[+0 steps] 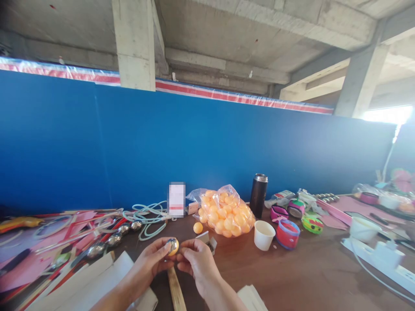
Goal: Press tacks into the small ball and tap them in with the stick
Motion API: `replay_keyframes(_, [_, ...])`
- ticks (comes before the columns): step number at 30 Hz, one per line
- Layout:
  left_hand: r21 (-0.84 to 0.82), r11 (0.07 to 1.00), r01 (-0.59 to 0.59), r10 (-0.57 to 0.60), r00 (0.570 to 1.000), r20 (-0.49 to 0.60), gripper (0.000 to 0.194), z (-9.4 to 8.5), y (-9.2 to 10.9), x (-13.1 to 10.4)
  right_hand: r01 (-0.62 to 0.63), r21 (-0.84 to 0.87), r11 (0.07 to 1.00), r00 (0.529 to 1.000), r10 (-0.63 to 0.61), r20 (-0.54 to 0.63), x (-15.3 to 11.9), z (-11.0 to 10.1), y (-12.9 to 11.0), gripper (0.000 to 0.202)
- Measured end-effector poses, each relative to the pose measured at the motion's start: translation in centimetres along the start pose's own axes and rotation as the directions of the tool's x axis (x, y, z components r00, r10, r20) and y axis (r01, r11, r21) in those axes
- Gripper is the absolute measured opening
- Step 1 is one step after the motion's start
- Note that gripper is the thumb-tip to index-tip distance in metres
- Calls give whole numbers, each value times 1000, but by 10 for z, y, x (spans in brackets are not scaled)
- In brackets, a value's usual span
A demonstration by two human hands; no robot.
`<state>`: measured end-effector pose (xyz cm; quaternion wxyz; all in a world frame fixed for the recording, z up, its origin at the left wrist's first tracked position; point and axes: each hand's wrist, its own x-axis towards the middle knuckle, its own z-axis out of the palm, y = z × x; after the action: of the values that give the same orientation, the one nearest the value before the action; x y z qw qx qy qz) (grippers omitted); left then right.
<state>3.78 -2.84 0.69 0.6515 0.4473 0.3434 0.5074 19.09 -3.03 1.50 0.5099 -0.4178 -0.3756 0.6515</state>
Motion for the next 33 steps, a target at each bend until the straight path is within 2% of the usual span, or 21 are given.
replay_keyframes(4, [14, 1000, 8, -8, 999, -43, 31, -4, -2, 2, -12, 83, 996, 1000, 11, 10, 2, -4, 0, 16])
replay_keyframes(10, [14, 1000, 10, -9, 998, -57, 31, -3, -1, 2, -44, 232, 972, 995, 23, 94, 2, -5, -2, 15])
replay_keyframes(15, [0, 1000, -2, 2, 998, -59, 31, -2, 0, 2, -62, 275, 959, 985, 15, 171, -2, -4, -7, 18])
replay_keyframes(19, [15, 1000, 2, -1, 998, -65, 32, -2, 1, 2, -44, 187, 981, 987, 14, 160, -5, -3, -8, 21])
replay_keyframes(24, [45, 999, 7, -3, 997, -80, 34, -3, -2, 3, 55, 5, 998, 991, -56, 125, -6, -1, -7, 22])
replay_keyframes(33, [67, 998, 11, -5, 997, -79, 33, -4, -3, 3, 48, 65, 997, 983, -58, 174, -4, -2, -5, 23])
